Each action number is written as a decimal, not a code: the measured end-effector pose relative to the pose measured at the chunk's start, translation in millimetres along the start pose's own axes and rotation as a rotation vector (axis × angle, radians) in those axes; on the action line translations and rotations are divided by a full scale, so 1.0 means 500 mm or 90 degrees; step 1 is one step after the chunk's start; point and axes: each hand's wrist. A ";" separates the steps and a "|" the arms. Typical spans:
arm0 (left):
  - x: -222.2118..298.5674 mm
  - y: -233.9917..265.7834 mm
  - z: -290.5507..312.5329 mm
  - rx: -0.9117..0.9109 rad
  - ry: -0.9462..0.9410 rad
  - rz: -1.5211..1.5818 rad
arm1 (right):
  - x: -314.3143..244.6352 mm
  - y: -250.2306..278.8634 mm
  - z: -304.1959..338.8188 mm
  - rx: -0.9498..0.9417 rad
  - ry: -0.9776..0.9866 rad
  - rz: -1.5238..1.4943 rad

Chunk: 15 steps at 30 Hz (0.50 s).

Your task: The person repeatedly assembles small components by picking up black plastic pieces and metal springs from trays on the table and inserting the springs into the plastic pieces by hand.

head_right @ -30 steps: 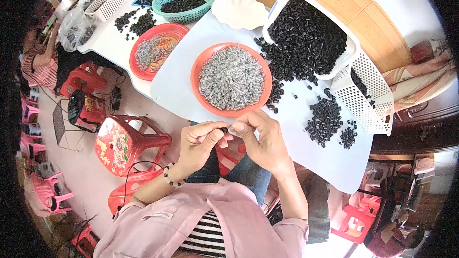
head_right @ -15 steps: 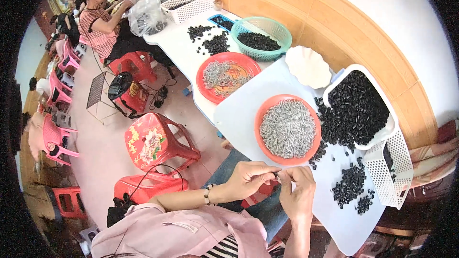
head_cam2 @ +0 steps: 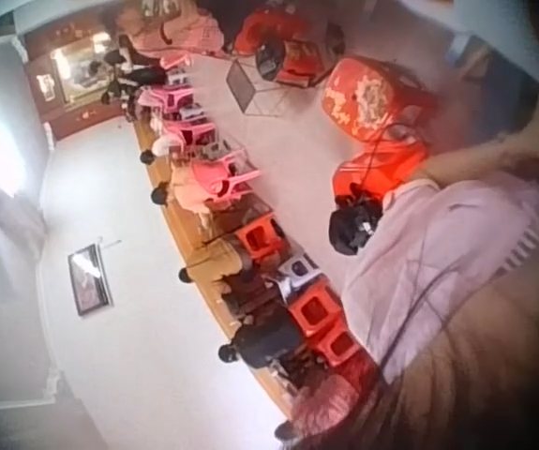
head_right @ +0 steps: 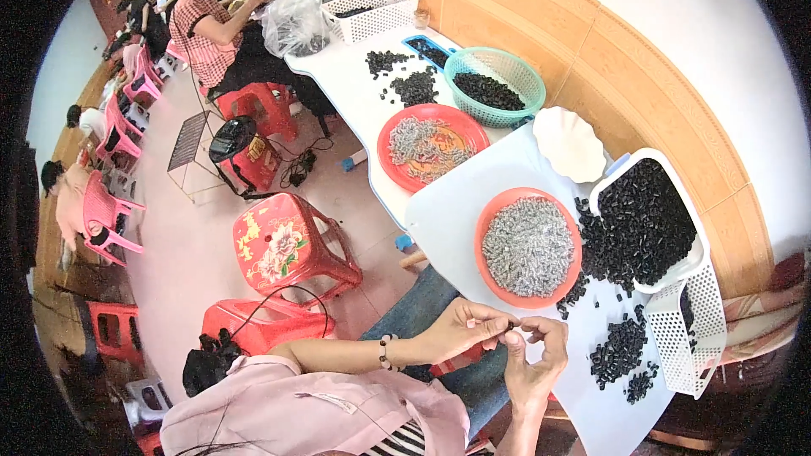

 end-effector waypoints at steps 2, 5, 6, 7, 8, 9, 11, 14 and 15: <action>-0.002 0.000 0.000 -0.020 0.013 -0.002 | -0.012 0.001 0.002 -0.002 0.023 0.010; -0.011 -0.006 0.003 -0.043 0.015 0.011 | 0.007 0.014 0.008 -0.026 0.039 0.026; -0.014 -0.005 0.003 -0.051 0.025 0.019 | 0.013 0.015 0.010 -0.032 0.027 0.009; -0.017 -0.002 0.003 -0.043 0.018 0.017 | 0.009 0.014 0.010 -0.039 0.016 -0.014; -0.019 0.002 0.002 -0.056 0.034 0.014 | 0.011 0.014 0.010 -0.048 0.022 -0.016; -0.016 0.007 0.000 -0.071 0.049 0.010 | 0.017 0.016 0.007 -0.063 0.016 -0.027; -0.007 0.017 -0.002 -0.103 0.082 0.018 | 0.018 0.016 0.005 -0.089 -0.014 -0.057; 0.017 0.029 -0.007 -0.134 0.132 0.013 | 0.027 0.024 0.001 -0.148 0.008 -0.062; 0.021 0.032 -0.007 -0.148 0.169 0.049 | 0.025 0.023 -0.001 -0.152 0.013 -0.064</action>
Point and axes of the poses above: each hand's wrist, its own z-axis away from the middle knuckle, its own y-axis out of the back of the hand, x = y × z, and after that the axes turned 11 degrees about -y, right-handed
